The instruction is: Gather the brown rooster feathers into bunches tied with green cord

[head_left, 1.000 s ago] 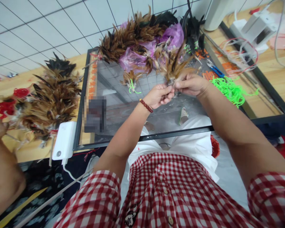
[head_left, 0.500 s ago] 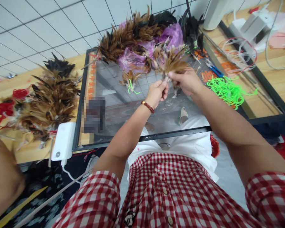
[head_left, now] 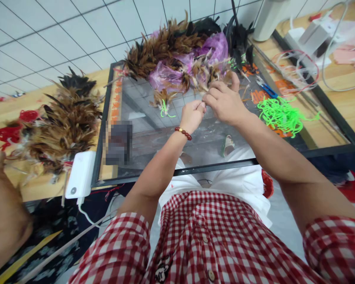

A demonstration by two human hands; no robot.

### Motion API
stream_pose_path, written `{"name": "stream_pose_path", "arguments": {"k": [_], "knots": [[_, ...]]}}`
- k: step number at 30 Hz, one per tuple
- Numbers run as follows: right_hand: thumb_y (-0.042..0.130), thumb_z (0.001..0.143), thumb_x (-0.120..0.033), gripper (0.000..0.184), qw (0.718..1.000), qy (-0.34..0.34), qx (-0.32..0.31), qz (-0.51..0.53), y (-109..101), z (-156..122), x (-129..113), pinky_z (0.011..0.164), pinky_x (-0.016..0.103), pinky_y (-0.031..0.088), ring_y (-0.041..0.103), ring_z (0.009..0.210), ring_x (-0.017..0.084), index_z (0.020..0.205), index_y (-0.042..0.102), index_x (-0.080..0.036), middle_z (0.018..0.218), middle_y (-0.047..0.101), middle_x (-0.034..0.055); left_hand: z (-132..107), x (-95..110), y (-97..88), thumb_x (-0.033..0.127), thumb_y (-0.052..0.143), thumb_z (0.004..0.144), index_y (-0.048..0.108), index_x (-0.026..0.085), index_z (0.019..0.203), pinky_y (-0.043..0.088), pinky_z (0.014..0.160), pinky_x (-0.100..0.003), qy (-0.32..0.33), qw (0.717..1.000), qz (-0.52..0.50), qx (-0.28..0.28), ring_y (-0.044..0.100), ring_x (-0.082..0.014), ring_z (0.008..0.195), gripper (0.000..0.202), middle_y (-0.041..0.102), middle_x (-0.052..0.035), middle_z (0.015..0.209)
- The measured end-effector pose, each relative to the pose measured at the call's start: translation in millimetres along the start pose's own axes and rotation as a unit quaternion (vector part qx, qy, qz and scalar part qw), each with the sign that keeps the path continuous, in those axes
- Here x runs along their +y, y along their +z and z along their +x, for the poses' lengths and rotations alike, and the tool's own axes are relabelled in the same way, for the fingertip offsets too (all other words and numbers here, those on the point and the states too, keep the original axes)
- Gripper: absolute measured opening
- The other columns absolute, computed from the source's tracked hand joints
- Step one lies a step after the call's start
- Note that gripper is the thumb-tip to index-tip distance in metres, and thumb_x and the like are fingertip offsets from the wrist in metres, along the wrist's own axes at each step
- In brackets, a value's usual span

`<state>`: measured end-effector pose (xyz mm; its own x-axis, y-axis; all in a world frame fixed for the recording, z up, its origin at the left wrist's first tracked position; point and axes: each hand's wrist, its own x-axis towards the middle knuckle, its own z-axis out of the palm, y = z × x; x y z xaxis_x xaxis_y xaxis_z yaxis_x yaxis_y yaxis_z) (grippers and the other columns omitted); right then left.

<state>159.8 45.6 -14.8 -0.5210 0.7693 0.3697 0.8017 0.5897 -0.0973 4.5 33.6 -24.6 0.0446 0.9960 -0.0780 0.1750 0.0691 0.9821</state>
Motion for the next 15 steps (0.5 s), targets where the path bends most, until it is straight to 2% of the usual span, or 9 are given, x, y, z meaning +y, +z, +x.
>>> {"name": "stream_pose_path", "arguments": {"k": [1, 4, 6, 7, 8, 9, 11, 13, 15], "knots": [[0.031, 0.107, -0.032, 0.037, 1.0, 0.012, 0.005, -0.005, 1.5, 0.1, 3.2, 0.128, 0.065, 0.012, 0.058, 0.132, 0.03, 0.11, 0.066, -0.024, 0.112, 0.073, 0.0095, -0.4, 0.2, -0.6, 0.031, 0.063, 0.095, 0.055, 0.019, 0.062, 0.032, 0.048, -0.02, 0.005, 1.0, 0.001, -0.004, 0.045, -0.0072, 0.046, 0.036, 0.044, 0.0049, 0.047], [0.04, 0.103, -0.033, 0.028, 0.996, 0.055, 0.026, 0.068, 10.3, 1.2, 10.9, 0.111, 0.057, 0.041, 0.065, 0.106, 0.028, 0.096, 0.063, -0.02, 0.097, 0.07, 0.0103, 0.3, 0.2, -1.4, 0.042, 0.064, 0.095, 0.059, 0.019, 0.069, 0.034, 0.049, -0.019, 0.019, 0.999, -0.037, 0.002, 0.047, -0.0066, 0.049, 0.035, 0.049, 0.0048, 0.053], [0.043, 0.103, -0.039, 0.03, 0.975, 0.087, 0.035, 0.2, 16.8, 3.0, 11.0, 0.093, 0.044, 0.052, 0.064, 0.088, 0.024, 0.085, 0.059, -0.021, 0.085, 0.065, 0.0073, 2.9, -0.8, -0.8, 0.048, 0.066, 0.094, 0.065, 0.019, 0.08, 0.038, 0.053, -0.018, 0.039, 0.994, -0.102, 0.03, 0.055, -0.0065, 0.057, 0.031, 0.059, 0.0031, 0.065], [0.045, 0.104, -0.044, 0.034, 0.951, 0.107, 0.037, 0.287, 18.9, 4.1, 9.0, 0.084, 0.039, 0.053, 0.062, 0.079, 0.02, 0.081, 0.056, -0.021, 0.079, 0.061, 0.0049, 4.5, -1.3, -0.2, 0.048, 0.067, 0.093, 0.067, 0.02, 0.087, 0.041, 0.057, -0.018, 0.053, 0.988, -0.14, 0.045, 0.059, -0.0068, 0.065, 0.029, 0.064, 0.0018, 0.074], [0.048, 0.103, -0.05, 0.039, 0.914, 0.13, 0.033, 0.383, 20.0, 5.2, 5.8, 0.077, 0.034, 0.053, 0.059, 0.071, 0.017, 0.078, 0.054, -0.022, 0.073, 0.058, 0.0024, 5.9, -1.7, 0.4, 0.047, 0.069, 0.092, 0.068, 0.021, 0.093, 0.044, 0.063, -0.017, 0.065, 0.98, -0.177, 0.055, 0.063, -0.0073, 0.074, 0.026, 0.068, 0.0005, 0.084], [0.053, 0.101, -0.055, 0.042, 0.865, 0.154, 0.023, 0.478, 19.8, 6.2, 1.7, 0.071, 0.03, 0.052, 0.055, 0.065, 0.014, 0.075, 0.052, -0.022, 0.069, 0.054, 0.0, 6.8, -1.9, 1.0, 0.045, 0.07, 0.092, 0.069, 0.021, 0.098, 0.047, 0.069, -0.018, 0.07, 0.973, -0.211, 0.055, 0.066, -0.008, 0.082, 0.024, 0.07, -0.0004, 0.092], [0.064, 0.096, -0.057, 0.045, 0.754, 0.204, -0.013, 0.625, 16.1, 7.9, -7.7, 0.062, 0.024, 0.051, 0.049, 0.055, 0.009, 0.072, 0.05, -0.021, 0.063, 0.051, -0.0034, 6.6, -1.1, 1.9, 0.043, 0.071, 0.092, 0.07, 0.021, 0.101, 0.05, 0.075, -0.019, 0.048, 0.963, -0.262, 0.026, 0.067, -0.0091, 0.088, 0.024, 0.07, -0.0008, 0.093], [0.07, 0.095, -0.047, 0.042, 0.666, 0.252, -0.055, 0.7, 9.7, 8.9, -16.0, 0.058, 0.021, 0.051, 0.047, 0.05, 0.007, 0.07, 0.05, -0.02, 0.059, 0.05, -0.0049, 3.5, 0.9, 1.9, 0.044, 0.07, 0.093, 0.069, 0.019, 0.095, 0.05, 0.068, -0.02, -0.006, 0.957, -0.288, -0.024, 0.065, -0.0086, 0.075, 0.025, 0.065, 0.0012, 0.08], [0.066, 0.098, -0.036, 0.038, 0.612, 0.3, -0.091, 0.726, 3.5, 9.2, -21.1, 0.057, 0.021, 0.054, 0.047, 0.045, 0.006, 0.068, 0.051, -0.019, 0.055, 0.049, -0.0052, -0.4, 3.5, 0.5, 0.045, 0.069, 0.093, 0.067, 0.018, 0.089, 0.046, 0.056, -0.02, -0.052, 0.952, -0.295, -0.065, 0.057, -0.0075, 0.059, 0.027, 0.056, 0.0042, 0.067]]}}
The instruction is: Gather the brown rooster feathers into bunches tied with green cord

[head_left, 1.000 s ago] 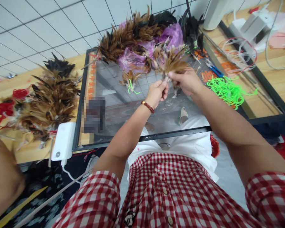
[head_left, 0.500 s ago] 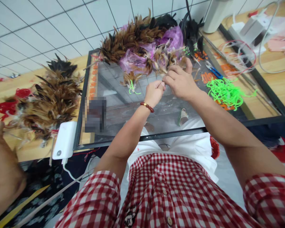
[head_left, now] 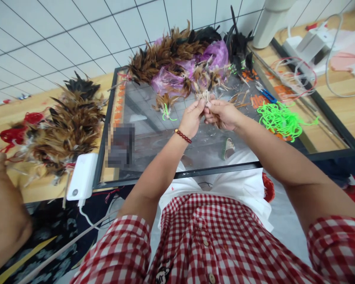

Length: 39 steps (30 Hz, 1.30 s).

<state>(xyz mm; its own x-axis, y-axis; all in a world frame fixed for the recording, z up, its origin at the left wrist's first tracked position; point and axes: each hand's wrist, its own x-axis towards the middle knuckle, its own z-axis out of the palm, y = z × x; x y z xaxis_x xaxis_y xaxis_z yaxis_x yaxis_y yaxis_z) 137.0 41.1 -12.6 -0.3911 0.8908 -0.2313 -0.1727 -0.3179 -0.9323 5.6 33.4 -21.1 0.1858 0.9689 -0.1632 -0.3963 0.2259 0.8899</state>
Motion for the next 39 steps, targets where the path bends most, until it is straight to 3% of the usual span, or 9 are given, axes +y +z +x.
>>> {"name": "stream_pose_path", "arguments": {"k": [7, 13, 16, 22, 30, 33, 35, 37, 39], "knots": [[0.062, 0.1, -0.029, 0.033, 0.994, 0.089, -0.053, -0.034, -6.5, -1.9, -2.2, 0.051, 0.026, 0.053, 0.035, 0.04, 0.007, 0.069, 0.055, -0.019, 0.052, 0.048, -0.0054, 5.3, -0.1, -6.2, 0.036, 0.072, 0.092, 0.066, 0.016, 0.081, 0.051, 0.065, -0.021, -0.002, 0.999, 0.032, -0.018, 0.062, -0.0067, 0.064, 0.024, 0.07, 0.0, 0.079], [0.09, 0.074, -0.029, 0.026, 0.965, -0.159, 0.12, -0.171, -22.5, 8.0, 0.8, 0.067, 0.026, 0.053, 0.057, 0.068, 0.012, 0.083, 0.067, -0.019, 0.074, 0.062, -0.0021, 14.9, -11.7, -7.8, 0.033, 0.066, 0.096, 0.064, 0.018, 0.081, 0.052, 0.074, -0.019, 0.11, 0.988, 0.068, 0.084, 0.068, -0.0084, 0.075, 0.021, 0.067, 0.0027, 0.073], [0.089, 0.076, -0.039, 0.033, 0.955, -0.228, 0.101, -0.159, -26.2, 9.2, -0.9, 0.08, 0.029, 0.055, 0.065, 0.087, 0.015, 0.1, 0.073, -0.023, 0.088, 0.068, -0.001, 7.3, -8.2, -1.7, 0.034, 0.065, 0.096, 0.061, 0.018, 0.079, 0.047, 0.059, -0.017, 0.056, 0.994, 0.073, 0.053, 0.056, -0.0053, 0.055, 0.024, 0.056, 0.0056, 0.062], [0.085, 0.077, -0.057, 0.041, 0.97, -0.215, -0.019, -0.112, -26.7, 6.2, 1.0, 0.065, 0.028, 0.054, 0.063, 0.065, 0.013, 0.09, 0.07, -0.021, 0.068, 0.063, -0.0023, -7.7, 4.4, 9.1, 0.029, 0.068, 0.095, 0.054, 0.016, 0.075, 0.023, 0.042, -0.012, -0.057, 0.996, 0.064, -0.028, 0.031, 0.0013, 0.04, 0.028, 0.049, 0.0081, 0.058], [0.078, 0.083, -0.06, 0.044, 0.965, -0.218, 0.048, -0.14, -18.1, 11.7, 5.3, 0.059, 0.027, 0.049, 0.056, 0.061, 0.013, 0.073, 0.058, -0.022, 0.063, 0.056, -0.002, -8.2, 4.1, 8.3, 0.038, 0.067, 0.096, 0.052, 0.017, 0.078, 0.021, 0.04, -0.011, -0.094, 0.994, 0.039, -0.049, 0.034, 0.0007, 0.043, 0.032, 0.047, 0.0078, 0.061], [0.078, 0.085, -0.054, 0.037, 0.899, -0.25, 0.141, -0.331, -26.8, -4.3, -18.1, 0.071, 0.033, 0.053, 0.063, 0.076, 0.018, 0.073, 0.064, -0.021, 0.072, 0.065, 0.0035, -8.0, 3.4, 8.3, 0.039, 0.066, 0.096, 0.05, 0.018, 0.077, 0.021, 0.04, -0.011, -0.082, 0.996, 0.032, -0.027, 0.031, 0.0004, 0.042, 0.033, 0.044, 0.0085, 0.059], [0.079, 0.085, -0.045, 0.029, 0.792, -0.222, 0.276, -0.498, -43.4, -21.5, -40.7, 0.085, 0.043, 0.053, 0.067, 0.095, 0.027, 0.076, 0.069, -0.019, 0.086, 0.071, 0.011, -7.5, 3.3, 8.8, 0.039, 0.065, 0.097, 0.049, 0.018, 0.077, 0.022, 0.04, -0.012, -0.076, 0.997, 0.026, -0.015, 0.031, 0.0, 0.042, 0.033, 0.044, 0.0085, 0.059], [0.075, 0.088, -0.04, 0.029, 0.686, -0.075, 0.394, -0.607, -65.6, -38.0, -60.8, 0.092, 0.053, 0.049, 0.067, 0.107, 0.038, 0.08, 0.073, -0.013, 0.095, 0.074, 0.0227, -6.8, 3.1, 9.6, 0.038, 0.065, 0.097, 0.049, 0.019, 0.077, 0.022, 0.04, -0.013, -0.073, 0.997, 0.026, -0.004, 0.031, -0.0003, 0.042, 0.033, 0.044, 0.0086, 0.06], [0.075, 0.088, -0.046, 0.038, 0.643, 0.057, 0.43, -0.631, -87.3, -49.1, -72.4, 0.092, 0.054, 0.048, 0.065, 0.117, 0.041, 0.092, 0.077, -0.009, 0.112, 0.073, 0.0299, -5.9, 2.5, 10.3, 0.038, 0.066, 0.096, 0.049, 0.019, 0.077, 0.023, 0.041, -0.013, -0.073, 0.997, 0.029, 0.0, 0.032, -0.0006, 0.043, 0.032, 0.045, 0.0086, 0.06]]}}
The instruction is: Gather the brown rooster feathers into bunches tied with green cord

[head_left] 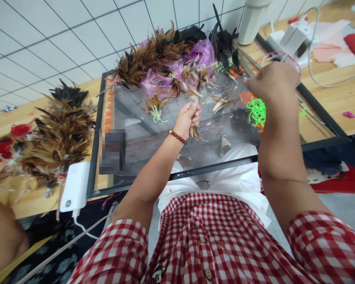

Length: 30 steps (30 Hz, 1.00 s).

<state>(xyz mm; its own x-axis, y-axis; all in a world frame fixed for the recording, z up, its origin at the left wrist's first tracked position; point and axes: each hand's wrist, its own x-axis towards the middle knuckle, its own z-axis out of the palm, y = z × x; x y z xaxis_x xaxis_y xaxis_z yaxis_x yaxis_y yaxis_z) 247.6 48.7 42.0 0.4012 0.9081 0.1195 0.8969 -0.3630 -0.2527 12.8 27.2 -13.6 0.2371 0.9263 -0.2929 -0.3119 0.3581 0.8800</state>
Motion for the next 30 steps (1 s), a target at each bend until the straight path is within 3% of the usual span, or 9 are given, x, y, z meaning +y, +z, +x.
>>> {"name": "stream_pose_path", "arguments": {"k": [5, 9, 11, 13, 15, 20, 23, 26, 30], "knots": [[0.079, 0.082, -0.057, 0.059, 0.988, 0.009, -0.133, -0.074, 3.6, 11.3, 21.8, 0.086, 0.044, 0.046, 0.066, 0.117, 0.035, 0.108, 0.078, -0.004, 0.124, 0.071, 0.0312, 1.6, -2.2, -0.8, 0.038, 0.066, 0.096, 0.05, 0.019, 0.076, 0.024, 0.041, -0.014, 0.0, 1.0, 0.006, -0.006, 0.033, -0.0013, 0.043, 0.032, 0.045, 0.0082, 0.059], [0.077, 0.085, -0.03, 0.03, 0.988, -0.019, -0.149, -0.043, 5.7, 8.5, 19.1, 0.077, 0.039, 0.042, 0.068, 0.101, 0.026, 0.101, 0.078, -0.005, 0.112, 0.076, 0.0252, 1.2, -2.9, -2.9, 0.039, 0.066, 0.096, 0.05, 0.019, 0.076, 0.024, 0.041, -0.014, 0.003, 1.0, -0.007, -0.006, 0.033, -0.0007, 0.043, 0.033, 0.045, 0.0084, 0.06], [0.072, 0.089, -0.026, 0.02, 0.99, -0.048, -0.097, 0.094, 5.6, 5.7, 13.4, 0.07, 0.036, 0.039, 0.064, 0.082, 0.016, 0.091, 0.075, -0.006, 0.097, 0.077, 0.0191, 0.6, -2.4, -3.3, 0.038, 0.064, 0.097, 0.05, 0.019, 0.076, 0.024, 0.041, -0.014, 0.004, 1.0, -0.018, -0.005, 0.033, -0.0005, 0.043, 0.032, 0.044, 0.0083, 0.06], [0.067, 0.094, -0.023, 0.018, 0.943, -0.088, -0.068, 0.315, 8.3, 0.6, 1.8, 0.062, 0.032, 0.034, 0.05, 0.062, 0.007, 0.081, 0.066, -0.011, 0.08, 0.073, 0.0102, -0.2, -1.6, -2.9, 0.035, 0.06, 0.1, 0.051, 0.019, 0.078, 0.025, 0.041, -0.014, 0.005, 0.999, -0.032, -0.004, 0.034, -0.0008, 0.044, 0.029, 0.046, 0.0074, 0.062], [0.062, 0.097, -0.015, 0.024, 0.853, -0.097, -0.109, 0.501, 14.3, -8.2, -15.7, 0.056, 0.029, 0.032, 0.043, 0.053, 0.004, 0.074, 0.056, -0.018, 0.073, 0.068, 0.0028, -1.5, -0.9, -1.7, 0.033, 0.058, 0.101, 0.053, 0.019, 0.081, 0.029, 0.042, -0.015, 0.012, 0.999, -0.048, 0.0, 0.037, -0.001, 0.046, 0.025, 0.052, 0.0057, 0.068], [0.062, 0.099, -0.017, 0.022, 0.701, -0.098, -0.265, 0.655, 30.6, -36.9, -56.9, 0.063, 0.025, 0.047, 0.06, 0.061, 0.007, 0.079, 0.054, -0.022, 0.075, 0.069, -0.0018, -5.2, -1.3, 1.9, 0.033, 0.057, 0.101, 0.056, 0.02, 0.088, 0.039, 0.047, -0.016, 0.021, 0.997, -0.069, -0.017, 0.046, -0.0022, 0.05, 0.019, 0.061, 0.0033, 0.076], [0.06, 0.101, -0.018, 0.021, 0.671, -0.068, -0.285, 0.681, 33.3, -42.8, -63.1, 0.075, 0.023, 0.052, 0.065, 0.069, 0.007, 0.082, 0.051, -0.022, 0.084, 0.072, -0.0022, -5.9, -2.5, 2.4, 0.032, 0.059, 0.1, 0.054, 0.019, 0.085, 0.038, 0.047, -0.017, -0.011, 0.998, -0.051, -0.048, 0.046, -0.0032, 0.049, 0.021, 0.055, 0.0047, 0.068], [0.049, 0.106, -0.017, 0.027, 0.668, -0.04, -0.244, 0.702, 31.2, -39.8, -58.9, 0.061, 0.02, 0.044, 0.052, 0.055, 0.005, 0.081, 0.046, -0.024, 0.072, 0.064, -0.0061, -4.5, -3.0, 1.7, 0.035, 0.061, 0.1, 0.051, 0.018, 0.081, 0.03, 0.044, -0.014, -0.023, 0.998, -0.027, -0.054, 0.041, -0.0013, 0.044, 0.027, 0.05, 0.0065, 0.062], [0.059, 0.102, -0.02, 0.024, 0.678, -0.116, -0.265, 0.676, 25.2, -40.0, -51.8, 0.052, 0.023, 0.039, 0.048, 0.047, 0.007, 0.081, 0.048, -0.025, 0.065, 0.064, -0.0067, -3.3, -4.2, 2.5, 0.037, 0.06, 0.1, 0.051, 0.018, 0.078, 0.017, 0.041, -0.013, -0.017, 0.998, 0.043, -0.04, 0.03, 0.0006, 0.039, 0.031, 0.044, 0.0081, 0.055]]}}
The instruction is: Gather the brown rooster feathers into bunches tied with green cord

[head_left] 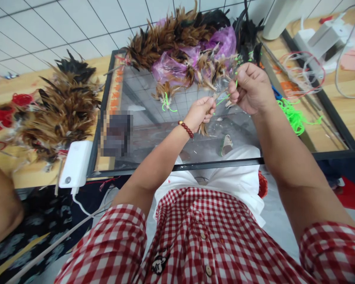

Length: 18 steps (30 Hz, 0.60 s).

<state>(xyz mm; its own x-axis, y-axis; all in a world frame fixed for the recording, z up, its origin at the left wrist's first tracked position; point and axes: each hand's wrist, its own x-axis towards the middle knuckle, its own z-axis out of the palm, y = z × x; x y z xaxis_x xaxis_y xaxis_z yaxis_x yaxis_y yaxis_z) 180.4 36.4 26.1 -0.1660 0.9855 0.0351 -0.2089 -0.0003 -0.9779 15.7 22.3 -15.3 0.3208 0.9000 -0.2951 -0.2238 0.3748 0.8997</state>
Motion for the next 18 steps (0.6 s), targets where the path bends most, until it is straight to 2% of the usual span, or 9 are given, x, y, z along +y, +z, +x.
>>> {"name": "stream_pose_path", "arguments": {"k": [3, 5, 7, 11, 13, 15, 18], "knots": [[0.063, 0.098, -0.017, 0.02, 0.996, 0.009, -0.086, -0.014, 2.0, -4.7, -0.6, 0.058, 0.024, 0.049, 0.064, 0.056, 0.01, 0.082, 0.053, -0.023, 0.075, 0.073, -0.0015, -2.9, -2.2, 3.5, 0.031, 0.066, 0.097, 0.053, 0.016, 0.073, 0.019, 0.042, -0.014, -0.01, 0.995, 0.097, -0.029, 0.033, 0.0002, 0.04, 0.031, 0.046, 0.0069, 0.053], [0.062, 0.097, -0.013, 0.019, 0.994, 0.022, -0.109, -0.01, 4.2, -4.3, 2.8, 0.06, 0.023, 0.051, 0.067, 0.06, 0.01, 0.081, 0.055, -0.021, 0.076, 0.075, -0.0003, -6.3, -3.5, 5.9, 0.027, 0.069, 0.094, 0.055, 0.015, 0.07, 0.023, 0.043, -0.015, -0.014, 0.986, 0.148, -0.073, 0.038, -0.0007, 0.042, 0.03, 0.049, 0.0054, 0.054], [0.061, 0.098, -0.012, 0.02, 0.995, 0.038, -0.096, -0.008, 5.6, -0.4, 9.4, 0.058, 0.021, 0.048, 0.064, 0.057, 0.008, 0.081, 0.055, -0.02, 0.072, 0.072, -0.002, -9.5, -3.9, 7.1, 0.025, 0.068, 0.095, 0.056, 0.015, 0.069, 0.026, 0.044, -0.016, -0.01, 0.978, 0.173, -0.114, 0.04, -0.0011, 0.044, 0.031, 0.051, 0.0045, 0.055], [0.061, 0.099, -0.016, 0.024, 0.997, 0.053, -0.032, -0.036, 6.1, 10.9, 27.8, 0.052, 0.021, 0.038, 0.049, 0.05, 0.006, 0.077, 0.053, -0.021, 0.064, 0.063, -0.0056, -14.0, -1.8, 7.2, 0.028, 0.065, 0.096, 0.057, 0.014, 0.068, 0.026, 0.044, -0.015, 0.01, 0.974, 0.168, -0.155, 0.038, -0.0007, 0.043, 0.033, 0.05, 0.0046, 0.057], [0.065, 0.098, -0.022, 0.025, 0.996, 0.043, -0.028, -0.071, 5.0, 14.8, 37.0, 0.053, 0.023, 0.034, 0.045, 0.053, 0.008, 0.077, 0.052, -0.022, 0.065, 0.06, -0.0053, -15.9, 0.1, 8.0, 0.031, 0.066, 0.096, 0.057, 0.014, 0.069, 0.025, 0.044, -0.015, 0.013, 0.975, 0.147, -0.164, 0.036, -0.0006, 0.043, 0.033, 0.049, 0.0048, 0.057], [0.069, 0.097, -0.03, 0.027, 0.991, 0.028, -0.047, -0.12, 2.5, 17.6, 45.6, 0.058, 0.025, 0.036, 0.044, 0.059, 0.009, 0.077, 0.052, -0.023, 0.066, 0.057, -0.005, -17.3, 1.6, 9.7, 0.033, 0.067, 0.095, 0.056, 0.014, 0.07, 0.024, 0.044, -0.015, 0.01, 0.98, 0.118, -0.159, 0.035, -0.0005, 0.043, 0.033, 0.049, 0.005, 0.057], [0.074, 0.093, -0.034, 0.028, 0.974, 0.004, -0.073, -0.213, -2.7, 21.8, 56.9, 0.07, 0.026, 0.041, 0.043, 0.067, 0.011, 0.078, 0.053, -0.023, 0.066, 0.052, -0.0046, -16.6, 3.0, 11.4, 0.036, 0.067, 0.096, 0.055, 0.015, 0.073, 0.021, 0.044, -0.014, 0.013, 0.991, 0.067, -0.117, 0.032, 0.0, 0.042, 0.033, 0.048, 0.0055, 0.058]]}}
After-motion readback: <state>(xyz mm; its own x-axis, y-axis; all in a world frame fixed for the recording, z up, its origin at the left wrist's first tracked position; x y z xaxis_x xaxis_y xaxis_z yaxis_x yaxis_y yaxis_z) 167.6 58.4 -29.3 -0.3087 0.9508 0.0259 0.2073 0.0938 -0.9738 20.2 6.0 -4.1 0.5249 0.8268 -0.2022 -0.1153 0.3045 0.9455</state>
